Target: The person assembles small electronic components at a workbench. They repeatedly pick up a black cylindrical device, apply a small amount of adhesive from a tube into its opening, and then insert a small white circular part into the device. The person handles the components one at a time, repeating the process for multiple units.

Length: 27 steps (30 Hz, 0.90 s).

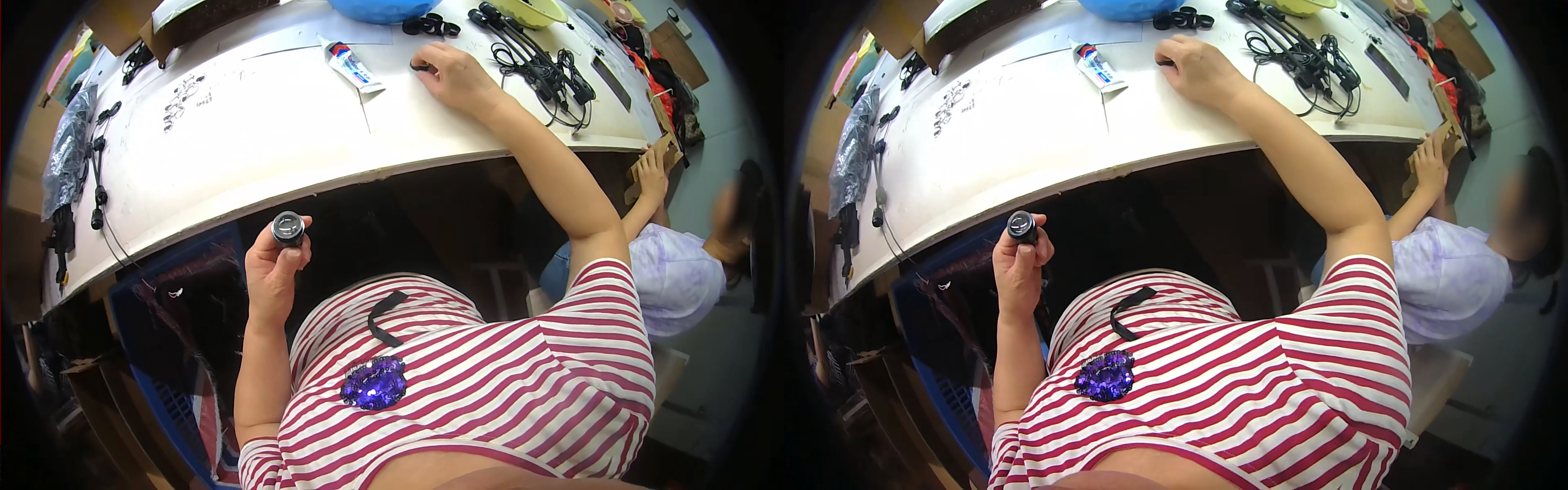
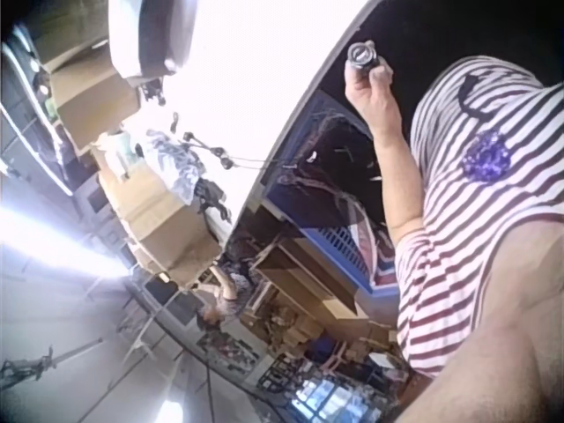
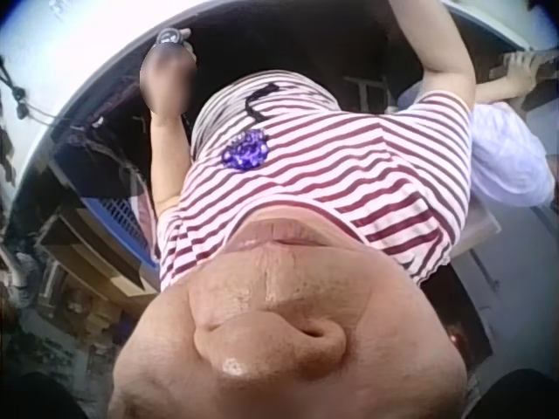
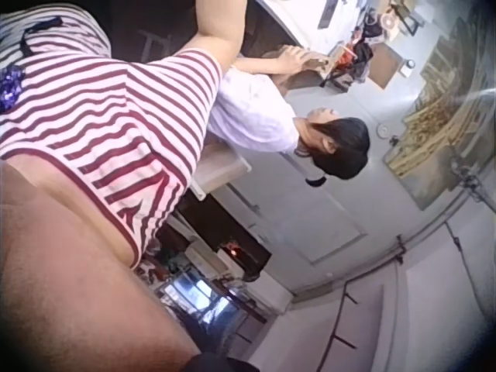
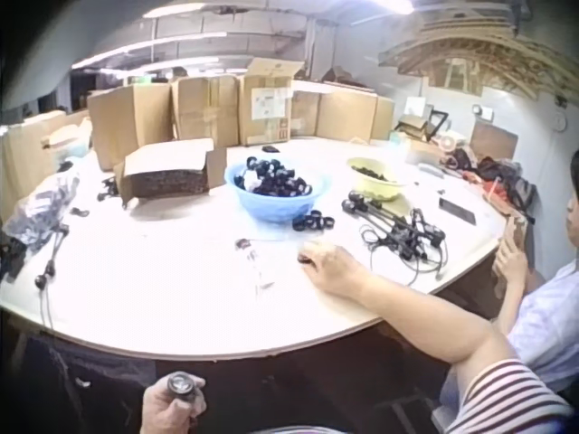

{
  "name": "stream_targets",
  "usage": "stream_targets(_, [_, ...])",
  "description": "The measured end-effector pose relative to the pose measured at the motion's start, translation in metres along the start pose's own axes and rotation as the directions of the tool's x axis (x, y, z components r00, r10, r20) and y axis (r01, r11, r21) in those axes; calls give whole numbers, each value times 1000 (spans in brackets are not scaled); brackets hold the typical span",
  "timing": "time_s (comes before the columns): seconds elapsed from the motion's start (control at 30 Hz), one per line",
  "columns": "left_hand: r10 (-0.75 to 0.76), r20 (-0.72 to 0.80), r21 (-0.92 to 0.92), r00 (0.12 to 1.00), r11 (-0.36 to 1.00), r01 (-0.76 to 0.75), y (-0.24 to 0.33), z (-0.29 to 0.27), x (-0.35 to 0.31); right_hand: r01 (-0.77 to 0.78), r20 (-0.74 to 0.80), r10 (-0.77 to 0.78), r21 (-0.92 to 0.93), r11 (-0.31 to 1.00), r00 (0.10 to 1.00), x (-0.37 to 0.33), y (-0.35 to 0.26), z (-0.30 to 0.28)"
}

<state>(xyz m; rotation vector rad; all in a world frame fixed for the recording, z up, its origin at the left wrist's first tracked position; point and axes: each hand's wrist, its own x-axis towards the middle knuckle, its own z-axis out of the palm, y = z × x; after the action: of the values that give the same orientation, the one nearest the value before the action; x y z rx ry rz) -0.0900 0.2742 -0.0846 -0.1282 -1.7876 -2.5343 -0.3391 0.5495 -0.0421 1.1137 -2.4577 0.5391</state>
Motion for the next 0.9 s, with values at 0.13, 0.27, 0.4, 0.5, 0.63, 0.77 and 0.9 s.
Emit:
stream_targets(0.13, [12, 6, -15, 1000, 1000, -12, -1, 0, -2, -197, 37, 196, 41, 979, 980, 0, -21, -15])
stream_targets(0.27, [26, 20, 67, 999, 997, -28, 7, 7, -10, -213, 91, 216, -43, 976, 972, 3, 7, -3])
stream_targets(0.4, [-16, 20, 221, 1000, 975, 12, 12, 10, -20, -344, 172, 305, 284, 895, 937, 8, -63, -24])
stream_targets(0.5, [-94, 10, 227, 996, 970, 89, 3, 11, -24, -344, 320, 152, 718, 606, 935, -25, -128, -32])
stream_targets(0.63, [-114, 26, 198, 993, 974, 106, -1, 14, -34, 33, 200, -233, 687, 726, 952, -40, -192, -22])
stream_targets(0.77, [-79, 53, 209, 995, 976, 66, -2, 13, -38, 73, 177, -255, 670, 739, 951, -47, -198, -15])
stream_targets(0.9, [-54, 44, 221, 998, 974, 43, -2, 15, -41, 114, 175, -289, 641, 759, 941, -47, -202, -15])
